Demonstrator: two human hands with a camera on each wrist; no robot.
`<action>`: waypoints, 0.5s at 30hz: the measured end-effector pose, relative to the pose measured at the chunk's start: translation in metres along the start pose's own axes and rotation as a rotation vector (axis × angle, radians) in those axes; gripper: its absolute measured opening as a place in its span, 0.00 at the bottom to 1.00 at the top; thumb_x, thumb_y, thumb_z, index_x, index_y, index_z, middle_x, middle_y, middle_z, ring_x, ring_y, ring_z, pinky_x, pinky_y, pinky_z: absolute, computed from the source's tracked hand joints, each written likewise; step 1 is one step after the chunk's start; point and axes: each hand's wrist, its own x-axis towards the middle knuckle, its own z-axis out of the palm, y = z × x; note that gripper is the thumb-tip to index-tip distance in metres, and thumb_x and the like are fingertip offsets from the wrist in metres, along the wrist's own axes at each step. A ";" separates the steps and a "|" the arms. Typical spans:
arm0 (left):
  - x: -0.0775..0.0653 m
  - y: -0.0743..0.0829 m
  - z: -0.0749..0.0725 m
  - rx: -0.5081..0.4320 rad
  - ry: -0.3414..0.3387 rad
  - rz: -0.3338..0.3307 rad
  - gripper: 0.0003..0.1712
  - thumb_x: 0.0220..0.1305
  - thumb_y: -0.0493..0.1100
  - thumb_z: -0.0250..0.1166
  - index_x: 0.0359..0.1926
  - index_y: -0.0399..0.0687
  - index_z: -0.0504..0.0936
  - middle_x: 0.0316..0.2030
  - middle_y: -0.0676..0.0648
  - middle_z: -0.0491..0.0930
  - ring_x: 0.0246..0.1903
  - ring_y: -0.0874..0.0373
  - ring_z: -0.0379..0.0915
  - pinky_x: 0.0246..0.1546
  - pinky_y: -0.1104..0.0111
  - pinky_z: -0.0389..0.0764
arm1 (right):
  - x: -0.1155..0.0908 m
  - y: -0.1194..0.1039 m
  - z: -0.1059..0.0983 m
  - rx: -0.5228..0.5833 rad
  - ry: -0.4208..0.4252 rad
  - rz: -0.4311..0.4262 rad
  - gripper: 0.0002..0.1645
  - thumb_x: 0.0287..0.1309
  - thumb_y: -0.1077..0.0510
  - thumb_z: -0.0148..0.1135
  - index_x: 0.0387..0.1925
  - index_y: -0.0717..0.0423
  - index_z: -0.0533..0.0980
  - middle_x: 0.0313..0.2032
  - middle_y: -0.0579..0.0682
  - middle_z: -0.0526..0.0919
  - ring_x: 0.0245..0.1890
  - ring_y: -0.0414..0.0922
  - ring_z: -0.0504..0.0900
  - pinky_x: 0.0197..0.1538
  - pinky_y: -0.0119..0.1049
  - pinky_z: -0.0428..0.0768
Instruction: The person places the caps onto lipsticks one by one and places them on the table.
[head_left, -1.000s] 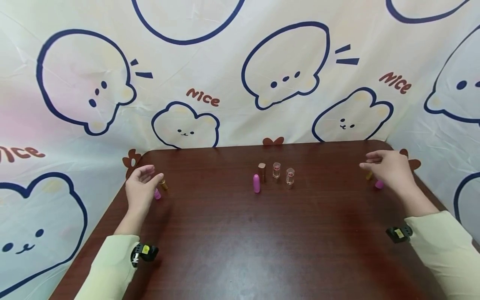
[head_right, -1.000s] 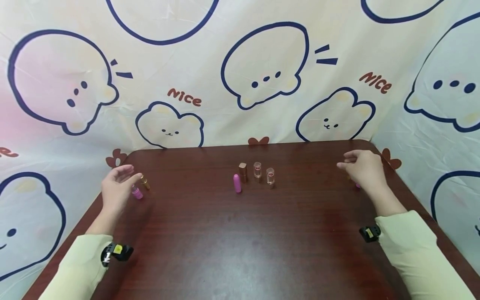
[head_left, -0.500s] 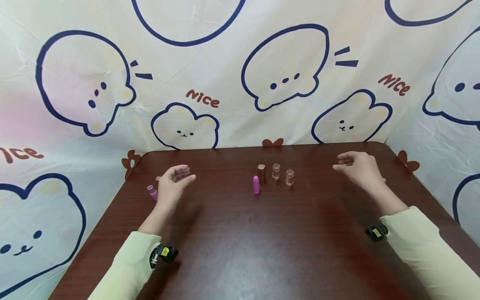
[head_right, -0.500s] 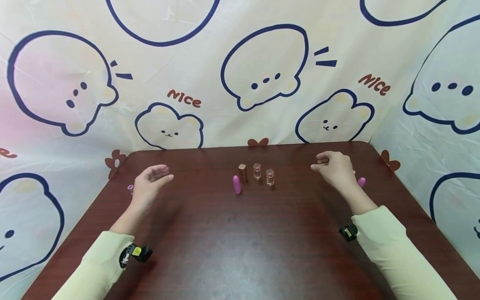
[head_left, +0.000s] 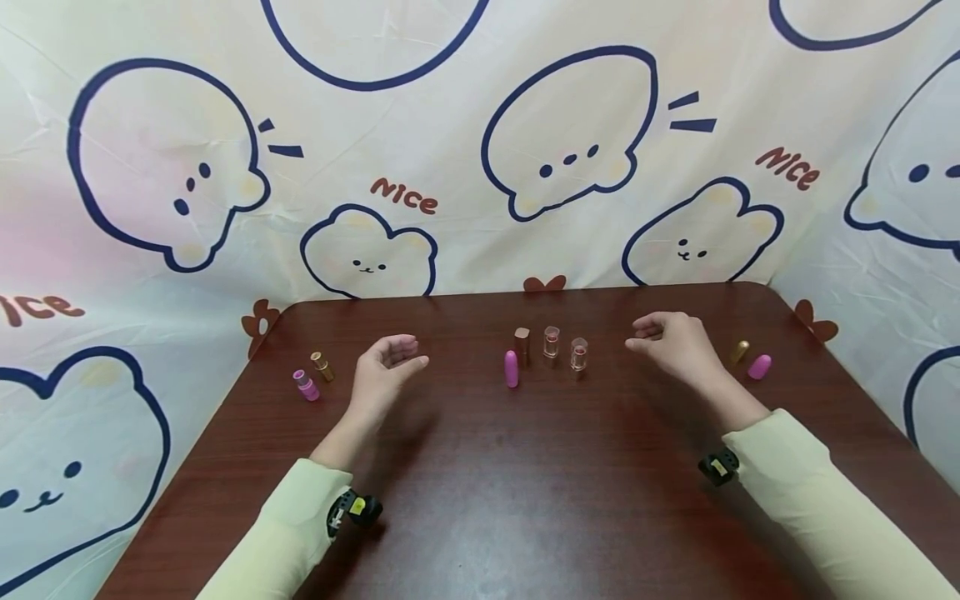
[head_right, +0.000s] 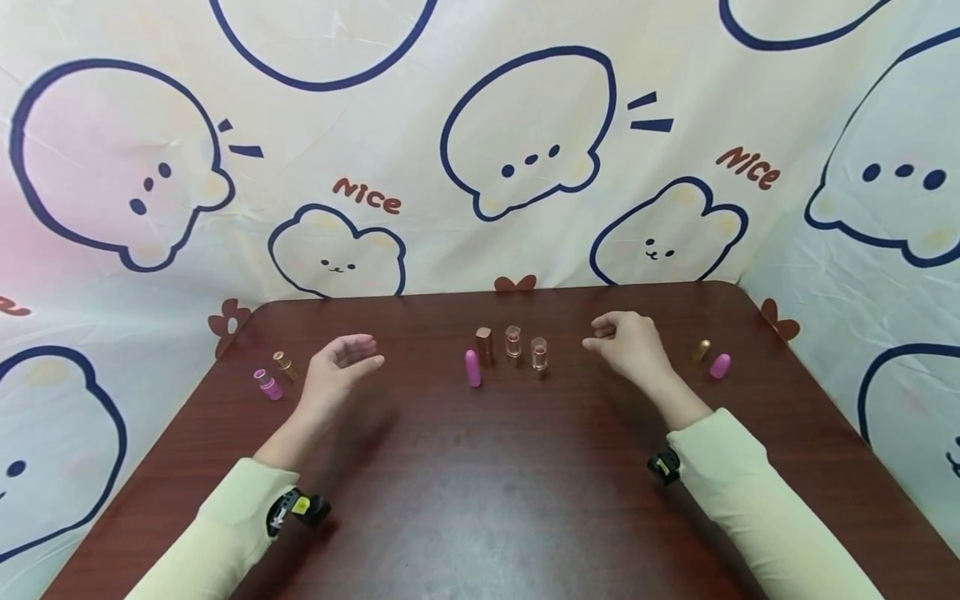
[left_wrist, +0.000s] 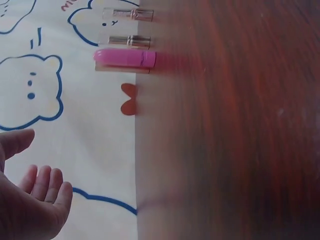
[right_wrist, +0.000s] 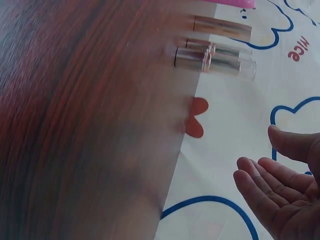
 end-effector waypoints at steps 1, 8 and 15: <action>-0.001 0.000 0.002 0.006 -0.009 -0.011 0.23 0.46 0.44 0.69 0.44 0.42 0.74 0.42 0.46 0.75 0.45 0.53 0.70 0.44 0.69 0.72 | 0.001 -0.001 0.002 0.002 -0.009 -0.006 0.23 0.48 0.48 0.64 0.42 0.59 0.75 0.35 0.55 0.80 0.34 0.48 0.78 0.38 0.43 0.76; -0.003 -0.002 0.011 0.001 -0.043 -0.038 0.23 0.46 0.44 0.70 0.44 0.44 0.74 0.42 0.46 0.75 0.43 0.56 0.71 0.41 0.70 0.74 | 0.005 -0.010 0.016 0.024 -0.086 -0.018 0.21 0.49 0.52 0.64 0.44 0.59 0.74 0.38 0.55 0.79 0.37 0.48 0.78 0.40 0.43 0.75; -0.003 -0.004 0.023 -0.036 -0.069 -0.036 0.21 0.47 0.40 0.69 0.44 0.42 0.75 0.41 0.45 0.76 0.41 0.55 0.72 0.37 0.71 0.74 | 0.012 -0.018 0.031 0.051 -0.140 -0.030 0.22 0.48 0.54 0.64 0.45 0.60 0.74 0.38 0.55 0.79 0.37 0.47 0.77 0.40 0.42 0.76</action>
